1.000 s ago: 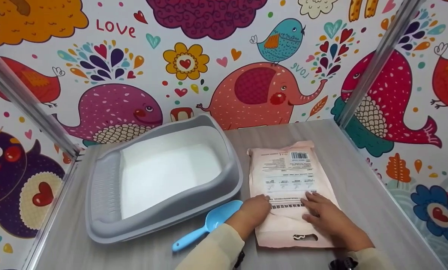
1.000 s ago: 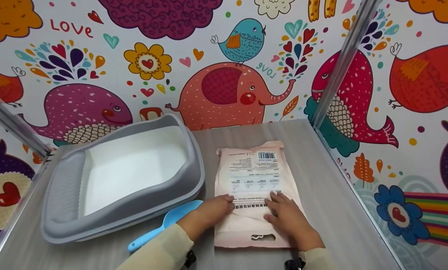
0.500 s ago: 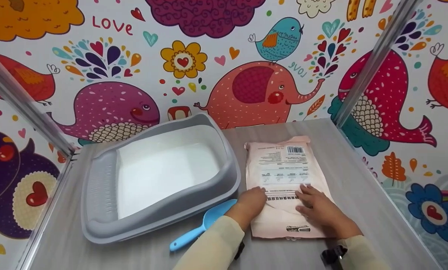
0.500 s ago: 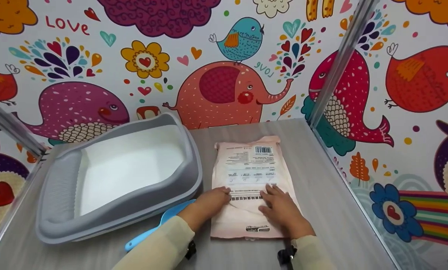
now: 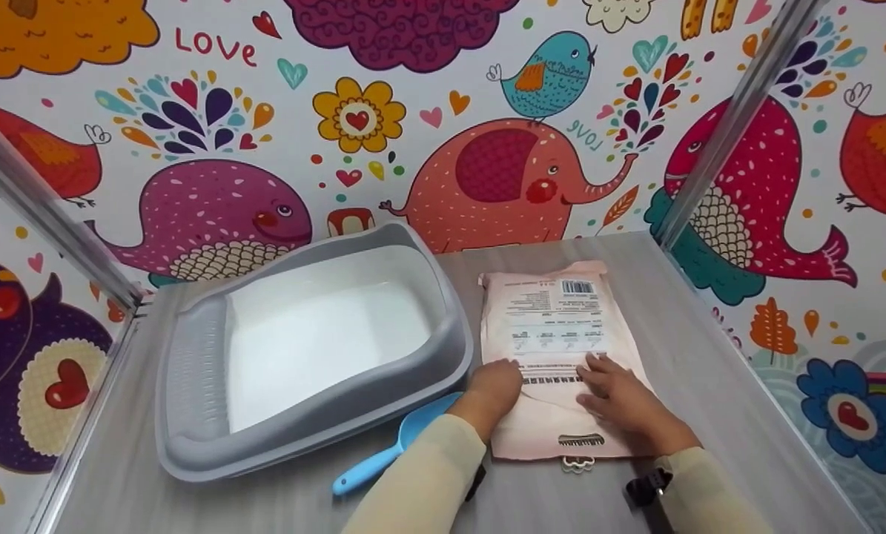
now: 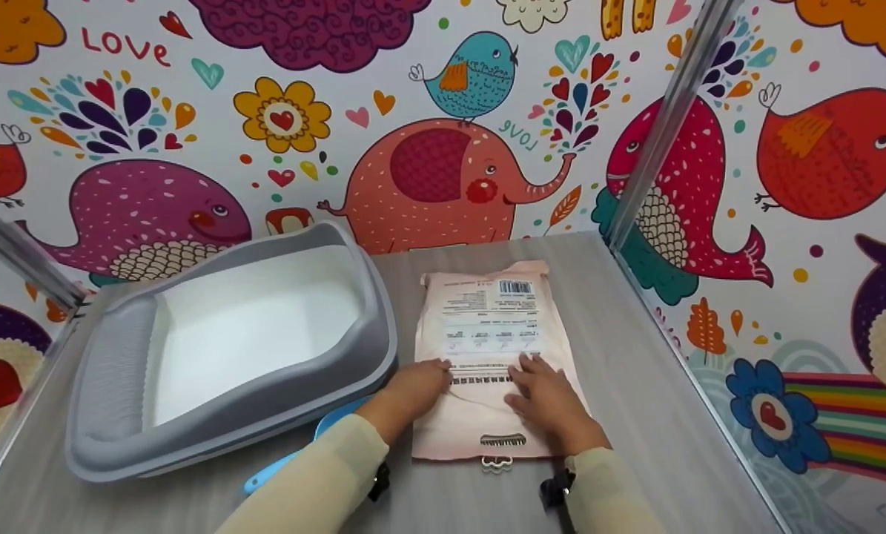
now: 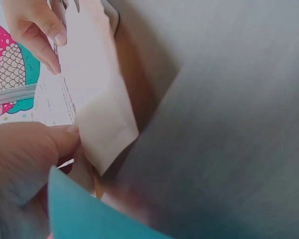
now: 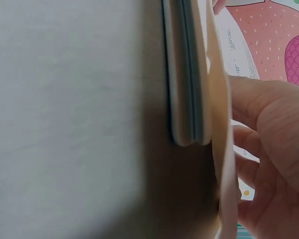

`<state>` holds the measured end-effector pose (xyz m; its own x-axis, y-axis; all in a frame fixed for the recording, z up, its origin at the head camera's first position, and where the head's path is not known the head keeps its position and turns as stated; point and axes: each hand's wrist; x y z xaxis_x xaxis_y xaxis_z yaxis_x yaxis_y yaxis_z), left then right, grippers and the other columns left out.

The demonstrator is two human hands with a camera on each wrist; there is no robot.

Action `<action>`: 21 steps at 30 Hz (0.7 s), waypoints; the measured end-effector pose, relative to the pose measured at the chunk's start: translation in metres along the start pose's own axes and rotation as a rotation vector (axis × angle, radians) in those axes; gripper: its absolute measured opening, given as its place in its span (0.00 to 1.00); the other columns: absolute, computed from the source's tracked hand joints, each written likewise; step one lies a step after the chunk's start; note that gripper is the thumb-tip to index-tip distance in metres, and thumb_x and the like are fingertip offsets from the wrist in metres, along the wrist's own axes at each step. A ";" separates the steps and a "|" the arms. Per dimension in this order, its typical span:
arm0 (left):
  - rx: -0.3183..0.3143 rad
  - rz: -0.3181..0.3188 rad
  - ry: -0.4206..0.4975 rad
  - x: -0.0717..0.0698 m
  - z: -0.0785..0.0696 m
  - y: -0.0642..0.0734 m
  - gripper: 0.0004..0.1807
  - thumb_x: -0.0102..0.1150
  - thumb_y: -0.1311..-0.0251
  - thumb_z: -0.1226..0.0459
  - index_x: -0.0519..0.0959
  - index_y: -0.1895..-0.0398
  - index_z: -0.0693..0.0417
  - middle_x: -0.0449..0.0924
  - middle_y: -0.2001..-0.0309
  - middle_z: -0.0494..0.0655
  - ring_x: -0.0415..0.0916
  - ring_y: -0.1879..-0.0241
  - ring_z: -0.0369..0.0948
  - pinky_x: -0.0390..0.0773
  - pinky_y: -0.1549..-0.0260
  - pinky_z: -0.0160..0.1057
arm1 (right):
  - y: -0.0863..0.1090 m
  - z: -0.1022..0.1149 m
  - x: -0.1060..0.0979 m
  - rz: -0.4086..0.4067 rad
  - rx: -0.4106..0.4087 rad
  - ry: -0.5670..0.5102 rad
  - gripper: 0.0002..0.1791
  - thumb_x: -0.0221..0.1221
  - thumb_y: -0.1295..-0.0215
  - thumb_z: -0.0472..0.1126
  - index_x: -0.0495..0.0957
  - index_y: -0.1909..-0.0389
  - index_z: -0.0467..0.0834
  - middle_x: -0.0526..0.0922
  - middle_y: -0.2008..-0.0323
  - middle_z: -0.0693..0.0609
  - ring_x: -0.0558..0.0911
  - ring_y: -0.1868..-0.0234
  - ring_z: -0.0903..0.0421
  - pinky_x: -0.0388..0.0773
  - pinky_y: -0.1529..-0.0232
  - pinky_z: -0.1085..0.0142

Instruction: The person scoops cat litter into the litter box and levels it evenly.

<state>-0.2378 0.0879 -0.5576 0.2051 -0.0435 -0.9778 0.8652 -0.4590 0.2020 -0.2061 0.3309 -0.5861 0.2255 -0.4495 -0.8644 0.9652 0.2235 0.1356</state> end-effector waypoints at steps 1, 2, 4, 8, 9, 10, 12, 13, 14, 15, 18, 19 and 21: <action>-0.002 0.001 -0.003 0.000 0.001 -0.001 0.19 0.45 0.22 0.64 0.82 0.38 0.53 0.86 0.41 0.45 0.83 0.42 0.41 0.82 0.43 0.37 | -0.001 0.000 0.000 0.004 0.010 -0.002 0.35 0.64 0.29 0.50 0.70 0.27 0.39 0.61 0.21 0.36 0.54 0.19 0.32 0.49 0.22 0.33; -0.006 0.003 -0.001 0.000 0.001 -0.001 0.20 0.44 0.22 0.64 0.82 0.37 0.53 0.85 0.40 0.44 0.83 0.42 0.40 0.82 0.42 0.37 | -0.002 0.001 0.000 0.007 0.011 0.000 0.35 0.64 0.29 0.50 0.70 0.27 0.39 0.61 0.21 0.36 0.54 0.19 0.32 0.48 0.22 0.33; -0.007 0.001 -0.008 0.001 0.002 -0.001 0.20 0.44 0.22 0.64 0.82 0.37 0.52 0.85 0.40 0.44 0.83 0.41 0.40 0.82 0.43 0.37 | -0.003 0.001 0.001 0.014 0.026 -0.001 0.35 0.63 0.29 0.50 0.69 0.26 0.39 0.61 0.21 0.37 0.53 0.18 0.33 0.47 0.21 0.34; -0.014 0.013 0.006 0.001 0.002 -0.002 0.20 0.43 0.21 0.64 0.81 0.35 0.52 0.84 0.39 0.44 0.82 0.41 0.40 0.82 0.43 0.38 | -0.004 0.001 0.002 0.008 0.024 0.009 0.35 0.64 0.29 0.50 0.69 0.26 0.39 0.61 0.21 0.37 0.53 0.18 0.32 0.47 0.22 0.33; -0.018 0.019 0.016 0.001 0.003 -0.002 0.20 0.43 0.21 0.64 0.80 0.35 0.53 0.85 0.39 0.45 0.83 0.41 0.41 0.83 0.44 0.39 | -0.004 0.001 0.002 0.006 0.026 0.011 0.35 0.64 0.29 0.49 0.69 0.26 0.39 0.60 0.20 0.37 0.53 0.18 0.33 0.47 0.22 0.34; -0.020 0.024 0.021 0.001 0.003 -0.003 0.20 0.43 0.21 0.64 0.80 0.35 0.53 0.85 0.40 0.46 0.83 0.42 0.42 0.83 0.45 0.40 | -0.004 0.001 0.002 0.004 0.025 0.015 0.35 0.64 0.29 0.50 0.69 0.26 0.39 0.60 0.20 0.37 0.53 0.18 0.33 0.47 0.22 0.33; -0.026 0.033 0.033 0.001 0.003 -0.003 0.20 0.43 0.21 0.64 0.80 0.35 0.54 0.85 0.41 0.47 0.83 0.43 0.43 0.84 0.46 0.41 | -0.004 0.002 0.002 0.003 0.029 0.013 0.35 0.64 0.29 0.50 0.69 0.26 0.39 0.60 0.20 0.37 0.53 0.18 0.33 0.47 0.22 0.33; -0.028 0.036 0.040 0.000 0.004 -0.004 0.20 0.43 0.21 0.64 0.80 0.35 0.54 0.85 0.42 0.47 0.84 0.44 0.44 0.84 0.47 0.41 | -0.004 0.002 0.002 0.003 0.031 0.012 0.35 0.64 0.29 0.50 0.69 0.26 0.40 0.60 0.20 0.38 0.52 0.18 0.33 0.46 0.22 0.33; -0.030 0.040 0.042 0.000 0.004 -0.004 0.20 0.43 0.21 0.65 0.80 0.35 0.54 0.85 0.42 0.48 0.84 0.44 0.44 0.84 0.47 0.42 | -0.004 0.002 0.002 0.004 0.032 0.012 0.35 0.64 0.29 0.50 0.69 0.26 0.40 0.60 0.20 0.37 0.52 0.18 0.33 0.46 0.22 0.33; -0.028 0.040 0.038 0.000 0.004 -0.005 0.20 0.43 0.21 0.65 0.80 0.35 0.54 0.85 0.43 0.48 0.84 0.44 0.44 0.84 0.47 0.41 | -0.004 0.003 0.002 0.005 0.036 0.010 0.35 0.63 0.29 0.51 0.69 0.26 0.40 0.60 0.20 0.38 0.52 0.18 0.33 0.46 0.22 0.34; -0.024 0.037 0.017 0.000 0.005 -0.006 0.20 0.43 0.21 0.65 0.80 0.36 0.55 0.85 0.42 0.48 0.84 0.44 0.43 0.83 0.45 0.40 | -0.005 0.005 0.002 0.010 0.047 0.001 0.35 0.63 0.28 0.51 0.69 0.26 0.41 0.60 0.20 0.38 0.52 0.18 0.33 0.45 0.21 0.34; -0.023 0.036 0.008 0.001 0.005 -0.006 0.20 0.43 0.21 0.65 0.80 0.35 0.55 0.85 0.41 0.48 0.83 0.43 0.43 0.83 0.44 0.40 | -0.006 0.006 0.003 0.012 0.049 0.002 0.35 0.63 0.28 0.51 0.69 0.26 0.41 0.60 0.20 0.38 0.52 0.18 0.33 0.46 0.21 0.34; -0.026 0.026 -0.010 0.002 0.006 -0.007 0.20 0.44 0.21 0.65 0.80 0.35 0.55 0.85 0.41 0.47 0.83 0.42 0.42 0.82 0.43 0.39 | -0.007 0.007 0.003 0.016 0.056 0.001 0.35 0.63 0.28 0.51 0.69 0.25 0.41 0.59 0.20 0.38 0.52 0.18 0.33 0.46 0.21 0.35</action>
<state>-0.2465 0.0857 -0.5611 0.2236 -0.0640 -0.9726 0.8713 -0.4340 0.2289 -0.2109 0.3217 -0.5861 0.2408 -0.4451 -0.8625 0.9674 0.1821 0.1761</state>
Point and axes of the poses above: each hand's wrist, its own y-axis away from the middle knuckle, its own x-axis out of the palm, z = x × y
